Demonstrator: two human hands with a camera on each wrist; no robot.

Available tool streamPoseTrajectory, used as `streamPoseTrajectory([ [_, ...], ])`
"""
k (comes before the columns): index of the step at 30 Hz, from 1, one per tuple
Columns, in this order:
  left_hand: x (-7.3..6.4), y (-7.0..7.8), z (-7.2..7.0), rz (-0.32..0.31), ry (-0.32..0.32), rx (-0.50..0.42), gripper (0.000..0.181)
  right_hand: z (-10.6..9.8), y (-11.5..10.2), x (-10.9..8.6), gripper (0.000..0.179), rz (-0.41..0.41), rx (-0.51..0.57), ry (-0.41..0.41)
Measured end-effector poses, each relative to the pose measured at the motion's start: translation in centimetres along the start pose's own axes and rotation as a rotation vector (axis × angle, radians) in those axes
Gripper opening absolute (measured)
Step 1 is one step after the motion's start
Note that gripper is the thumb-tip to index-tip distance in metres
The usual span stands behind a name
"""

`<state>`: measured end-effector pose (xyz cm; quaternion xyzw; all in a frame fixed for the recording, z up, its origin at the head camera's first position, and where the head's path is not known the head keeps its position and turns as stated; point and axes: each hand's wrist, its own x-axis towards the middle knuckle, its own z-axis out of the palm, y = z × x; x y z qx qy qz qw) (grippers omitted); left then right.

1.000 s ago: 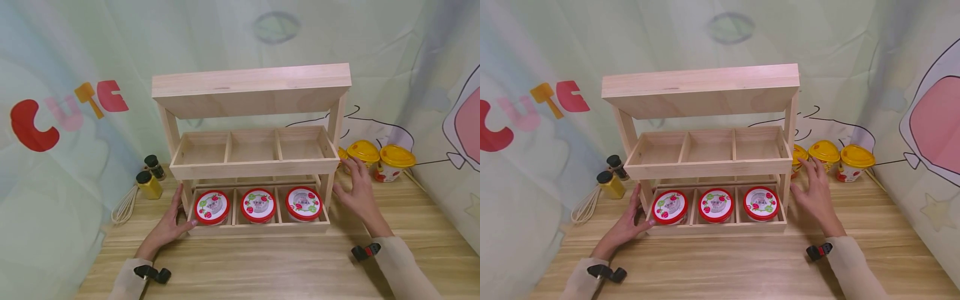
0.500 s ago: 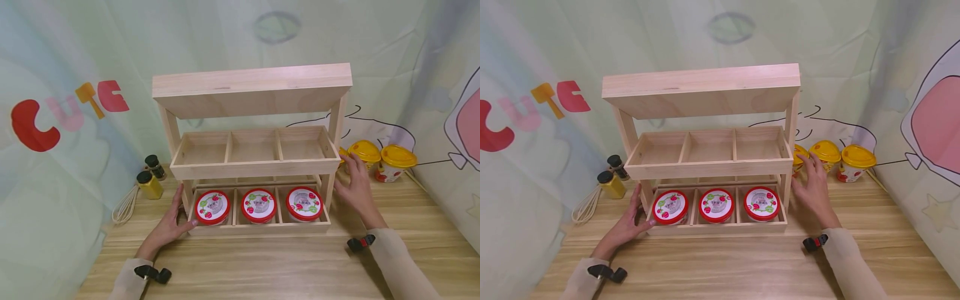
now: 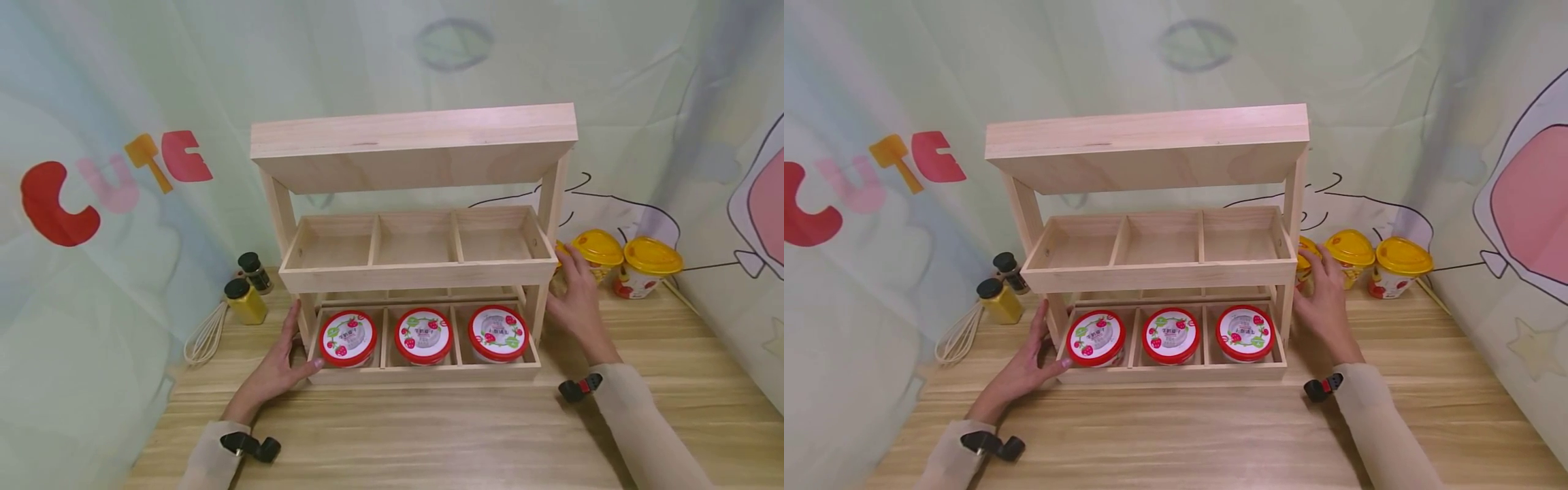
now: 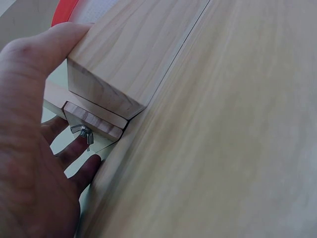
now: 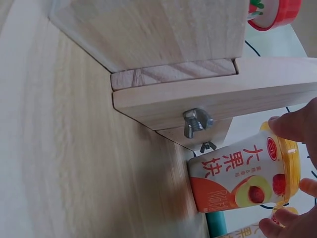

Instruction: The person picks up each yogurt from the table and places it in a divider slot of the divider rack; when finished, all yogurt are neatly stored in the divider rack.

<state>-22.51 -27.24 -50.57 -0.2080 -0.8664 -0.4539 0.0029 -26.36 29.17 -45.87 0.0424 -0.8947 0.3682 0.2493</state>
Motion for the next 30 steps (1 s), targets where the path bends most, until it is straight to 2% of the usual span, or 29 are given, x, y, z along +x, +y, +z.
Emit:
streamPoseTrajectory([
  [10, -0.1, -0.1, -0.1, -0.039, -0.002, -0.009, 0.128, 1.0, 0.8, 0.8, 0.065, -0.061, -0.004, 0.058],
  [20, -0.4, 0.0, -0.2, -0.047, 0.004, -0.009, 0.127, 1.8, 0.5, 1.3, 0.066, 0.007, -0.008, 0.019],
  [30, -0.1, 0.1, -0.2, -0.033, 0.002, -0.008, 0.126, 2.9, 0.8, 1.3, 0.053, 0.033, -0.002, 0.115],
])
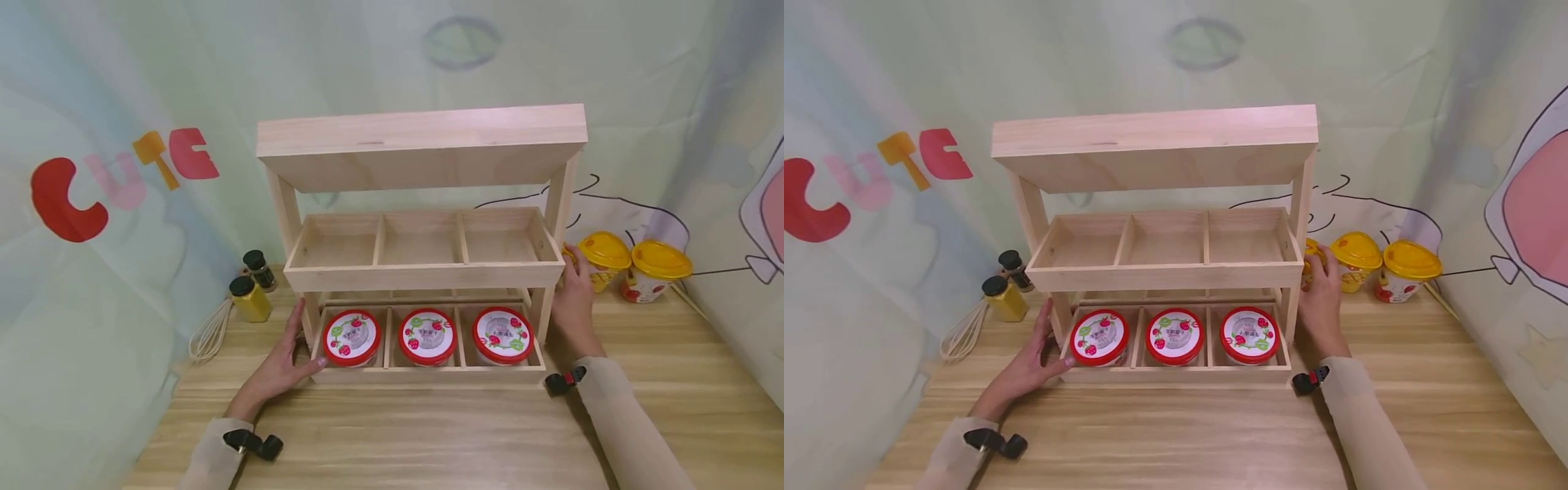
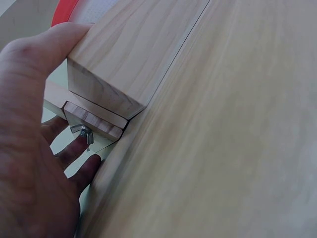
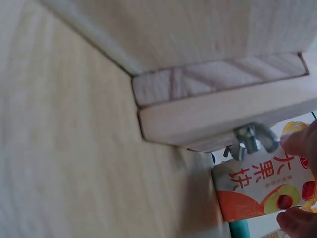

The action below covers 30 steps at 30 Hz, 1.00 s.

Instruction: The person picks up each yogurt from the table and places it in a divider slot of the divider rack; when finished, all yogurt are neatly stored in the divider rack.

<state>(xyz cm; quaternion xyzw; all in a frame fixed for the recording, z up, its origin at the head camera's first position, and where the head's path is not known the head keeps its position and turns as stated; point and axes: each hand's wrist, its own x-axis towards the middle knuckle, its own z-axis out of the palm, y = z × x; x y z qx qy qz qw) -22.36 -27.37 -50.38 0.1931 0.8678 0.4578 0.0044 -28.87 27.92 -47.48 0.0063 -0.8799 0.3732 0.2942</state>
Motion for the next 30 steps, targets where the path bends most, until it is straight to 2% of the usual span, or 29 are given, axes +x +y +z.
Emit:
streamPoseTrajectory([
  [16, 0.1, 0.1, 0.1, -0.031, -0.006, 0.004, 0.126, -1.0, -0.3, 0.2, 0.046, -0.008, 0.050, 0.088],
  [24, 0.0, 0.1, 0.0, -0.040, -0.003, 0.014, 0.125, -2.5, -1.3, 0.7, 0.040, -0.022, 0.111, 0.155],
  [30, 0.1, 0.0, 0.1, -0.021, -0.001, 0.033, 0.125, -4.0, -2.4, 1.1, 0.037, -0.049, 0.139, 0.216],
])
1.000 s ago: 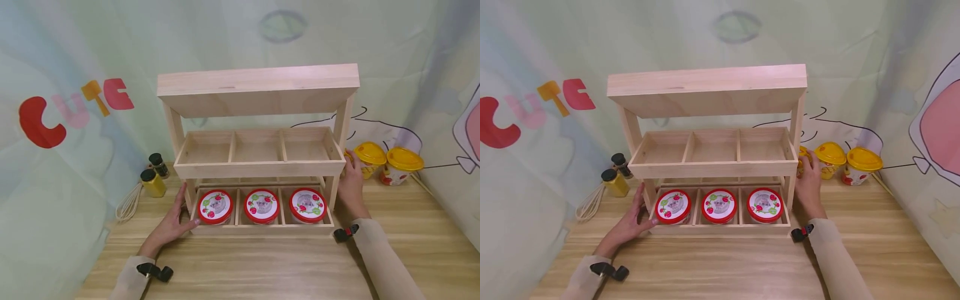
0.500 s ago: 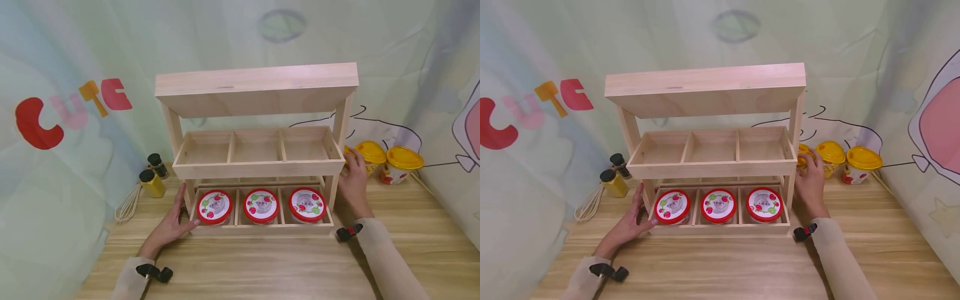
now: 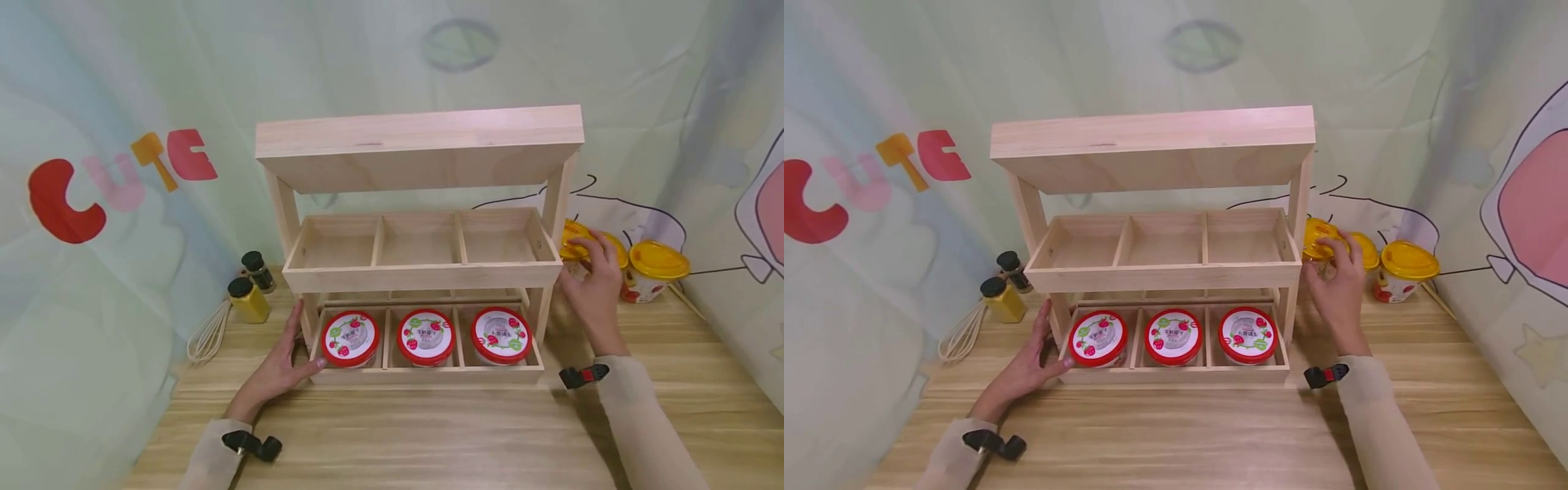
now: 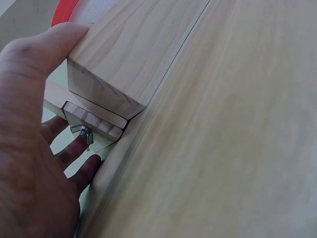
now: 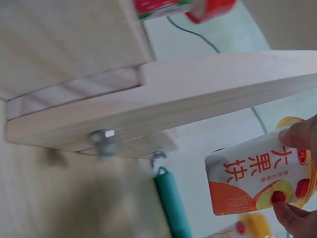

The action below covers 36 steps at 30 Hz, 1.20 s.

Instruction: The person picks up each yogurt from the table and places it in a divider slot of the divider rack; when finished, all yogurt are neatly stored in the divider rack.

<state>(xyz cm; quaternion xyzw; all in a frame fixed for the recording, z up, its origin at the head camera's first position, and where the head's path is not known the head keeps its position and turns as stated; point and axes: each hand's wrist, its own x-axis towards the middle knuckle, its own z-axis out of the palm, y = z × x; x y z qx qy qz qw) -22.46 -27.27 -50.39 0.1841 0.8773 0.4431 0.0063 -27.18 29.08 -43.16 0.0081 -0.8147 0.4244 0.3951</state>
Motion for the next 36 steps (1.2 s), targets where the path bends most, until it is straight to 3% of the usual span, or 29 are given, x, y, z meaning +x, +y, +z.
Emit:
streamPoseTrajectory([
  [9, -0.1, -0.1, 0.1, 0.009, 0.000, -0.007, 0.126, -1.7, -2.7, 0.7, 0.040, 0.020, -0.023, -0.006],
  [18, -0.1, 0.0, 0.1, 0.031, 0.006, 0.001, 0.127, -3.7, -4.9, 1.4, 0.043, -0.028, -0.021, 0.037],
  [36, -0.1, 0.1, 0.0, 0.000, 0.000, -0.006, 0.125, -7.5, -8.6, 2.0, 0.046, -0.019, -0.022, 0.094],
])
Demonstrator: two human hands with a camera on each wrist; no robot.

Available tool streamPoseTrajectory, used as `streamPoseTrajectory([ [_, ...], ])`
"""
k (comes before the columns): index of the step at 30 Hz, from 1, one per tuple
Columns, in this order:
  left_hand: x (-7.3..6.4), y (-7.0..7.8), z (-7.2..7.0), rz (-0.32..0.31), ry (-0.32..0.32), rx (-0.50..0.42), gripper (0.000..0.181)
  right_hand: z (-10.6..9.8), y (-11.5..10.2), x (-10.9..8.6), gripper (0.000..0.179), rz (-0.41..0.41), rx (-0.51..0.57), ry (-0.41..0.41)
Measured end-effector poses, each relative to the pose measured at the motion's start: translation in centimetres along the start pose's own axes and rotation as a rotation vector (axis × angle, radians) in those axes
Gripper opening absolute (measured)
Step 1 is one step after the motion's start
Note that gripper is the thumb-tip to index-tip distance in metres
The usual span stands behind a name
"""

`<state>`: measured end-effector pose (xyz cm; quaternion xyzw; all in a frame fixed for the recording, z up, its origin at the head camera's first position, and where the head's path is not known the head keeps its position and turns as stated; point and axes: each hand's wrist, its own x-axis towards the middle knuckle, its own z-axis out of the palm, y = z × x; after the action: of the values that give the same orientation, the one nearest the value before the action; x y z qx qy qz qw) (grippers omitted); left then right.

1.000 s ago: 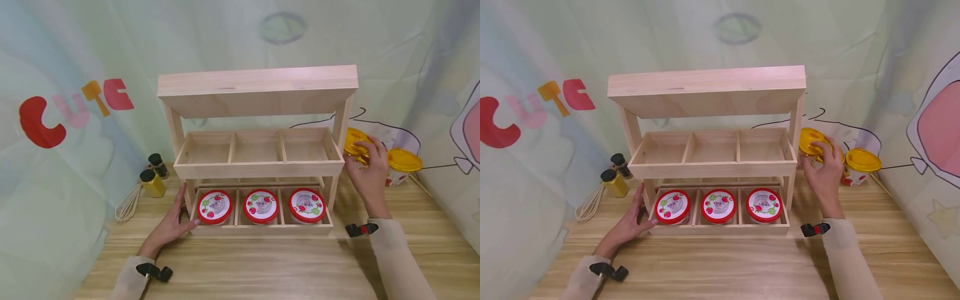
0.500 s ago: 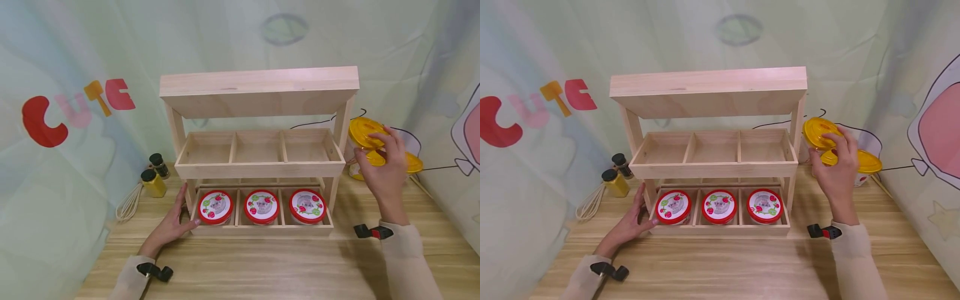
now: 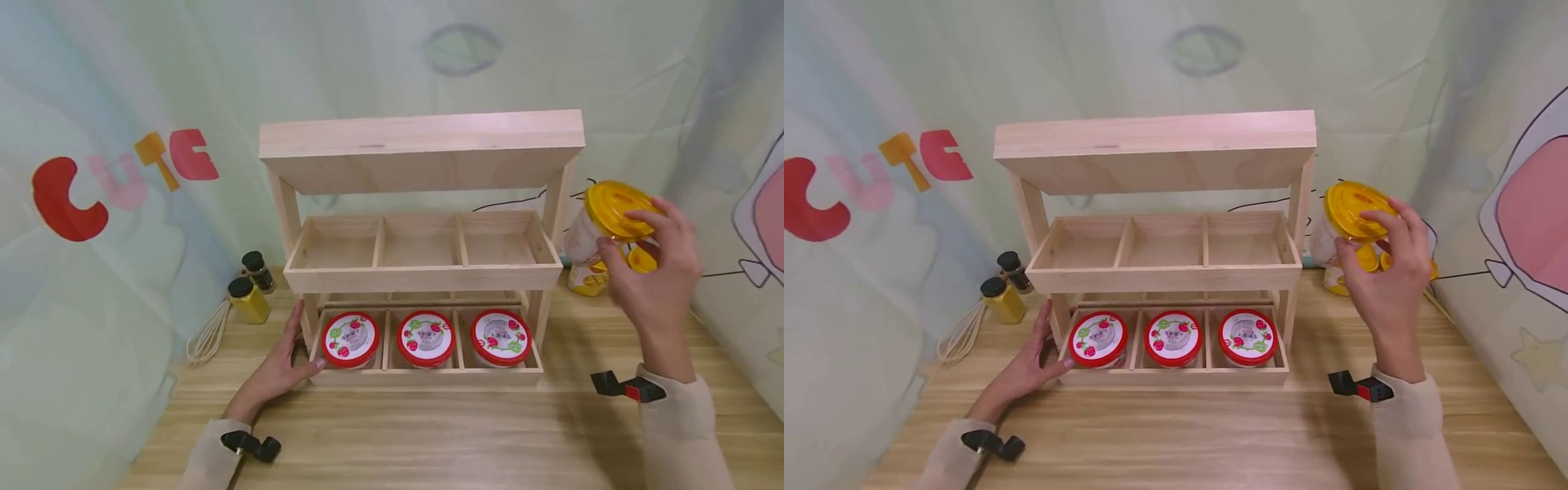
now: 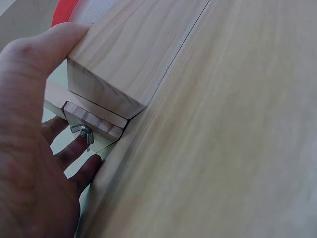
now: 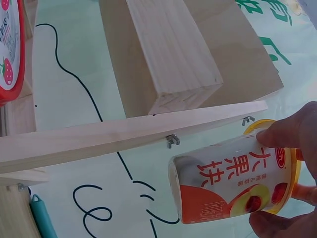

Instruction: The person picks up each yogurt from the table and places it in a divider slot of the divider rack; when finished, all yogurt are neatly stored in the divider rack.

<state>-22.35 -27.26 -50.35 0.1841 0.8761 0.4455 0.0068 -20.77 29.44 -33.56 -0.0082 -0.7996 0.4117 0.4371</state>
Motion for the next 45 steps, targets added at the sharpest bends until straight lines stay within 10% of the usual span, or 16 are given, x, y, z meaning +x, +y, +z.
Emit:
streamPoseTrajectory([
  [28, 0.0, -0.2, 0.1, 0.036, -0.002, -0.019, 0.125, -2.3, -5.6, -0.2, 0.049, -0.097, 0.158, -0.026],
  [45, -0.1, 0.1, 0.0, 0.040, 0.001, 0.001, 0.127, 0.5, -8.3, -0.8, 0.048, -0.205, 0.282, -0.143],
])
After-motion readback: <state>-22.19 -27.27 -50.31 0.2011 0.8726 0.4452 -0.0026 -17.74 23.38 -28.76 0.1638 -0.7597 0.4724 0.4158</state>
